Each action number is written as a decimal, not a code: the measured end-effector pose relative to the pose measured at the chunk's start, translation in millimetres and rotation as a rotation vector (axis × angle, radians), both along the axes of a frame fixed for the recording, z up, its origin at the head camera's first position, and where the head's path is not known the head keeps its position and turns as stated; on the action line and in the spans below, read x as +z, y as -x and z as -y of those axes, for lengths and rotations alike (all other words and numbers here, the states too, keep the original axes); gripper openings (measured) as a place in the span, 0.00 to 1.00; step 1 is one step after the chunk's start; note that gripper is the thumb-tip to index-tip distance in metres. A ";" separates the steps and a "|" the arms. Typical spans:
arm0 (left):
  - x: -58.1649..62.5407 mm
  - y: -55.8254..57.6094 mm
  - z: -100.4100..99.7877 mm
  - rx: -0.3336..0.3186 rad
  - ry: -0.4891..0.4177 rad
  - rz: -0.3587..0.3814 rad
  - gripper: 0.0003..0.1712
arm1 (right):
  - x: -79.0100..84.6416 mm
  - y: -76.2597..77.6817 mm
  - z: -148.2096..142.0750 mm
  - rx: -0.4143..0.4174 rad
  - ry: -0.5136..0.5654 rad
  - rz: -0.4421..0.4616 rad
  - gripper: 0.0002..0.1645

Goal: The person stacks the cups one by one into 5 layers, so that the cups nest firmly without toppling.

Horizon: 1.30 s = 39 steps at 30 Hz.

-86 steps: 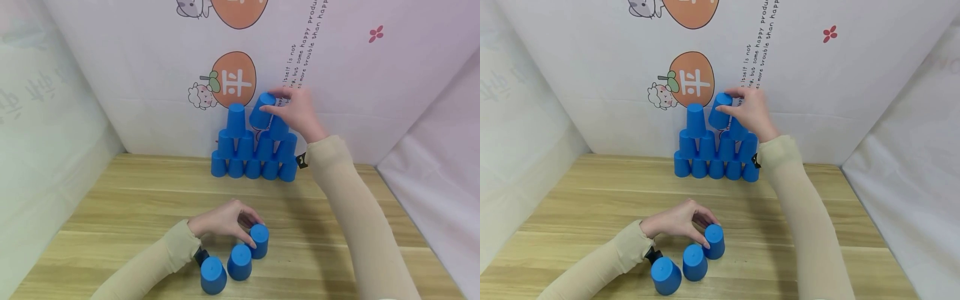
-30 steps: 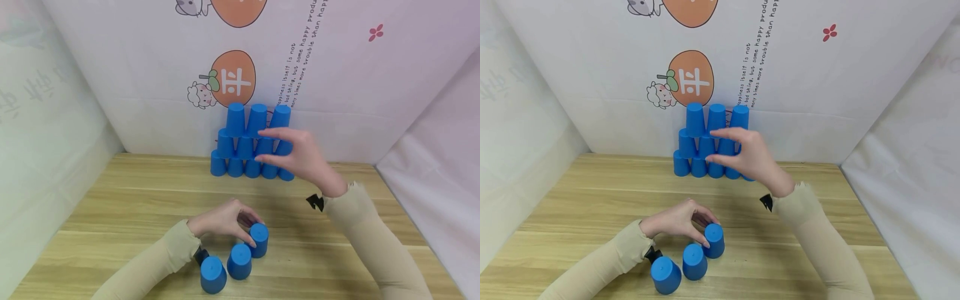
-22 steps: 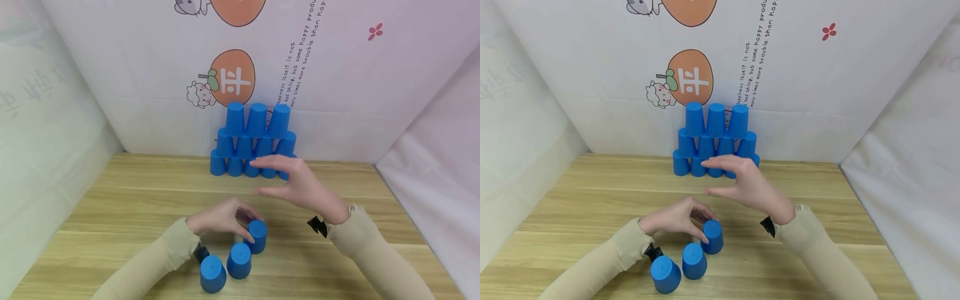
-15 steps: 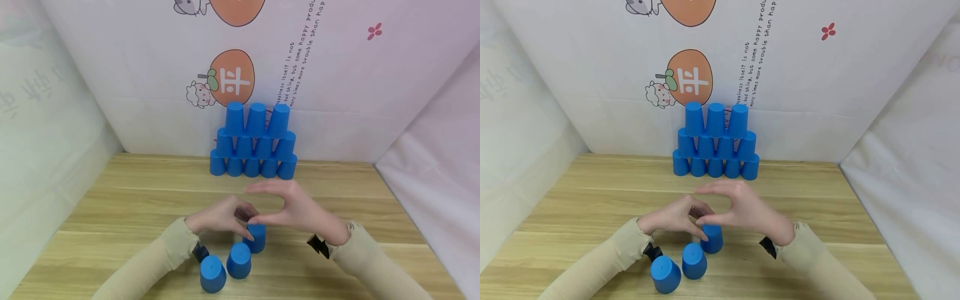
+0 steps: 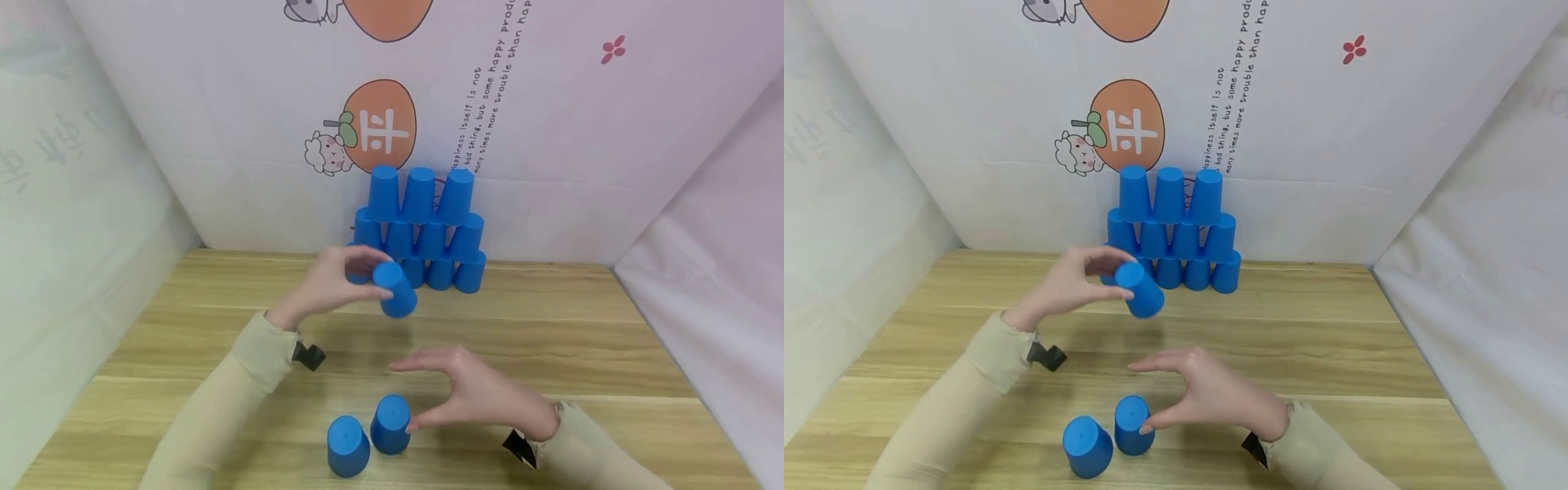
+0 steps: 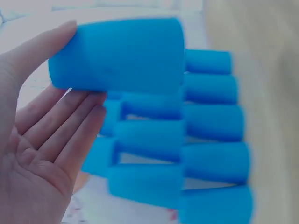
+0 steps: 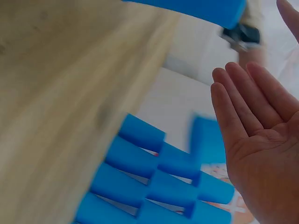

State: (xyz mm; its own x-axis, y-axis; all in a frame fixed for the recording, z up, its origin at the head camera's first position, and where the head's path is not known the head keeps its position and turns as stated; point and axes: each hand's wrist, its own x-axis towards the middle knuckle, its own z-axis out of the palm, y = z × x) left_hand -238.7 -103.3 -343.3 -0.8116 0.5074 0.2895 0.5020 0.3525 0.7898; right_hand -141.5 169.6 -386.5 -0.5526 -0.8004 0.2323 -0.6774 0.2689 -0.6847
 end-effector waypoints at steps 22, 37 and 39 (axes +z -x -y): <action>142.8 68.2 -21.1 0.295 -0.189 -0.274 0.32 | -39.6 4.1 5.2 0.044 -0.070 0.232 0.42; 135.7 101.3 -50.3 0.380 -0.044 -0.160 0.33 | -40.9 -1.1 9.2 0.082 -0.074 0.237 0.38; 133.0 102.6 -51.2 0.387 -0.052 -0.159 0.32 | -40.9 -1.0 9.9 0.087 -0.069 0.246 0.37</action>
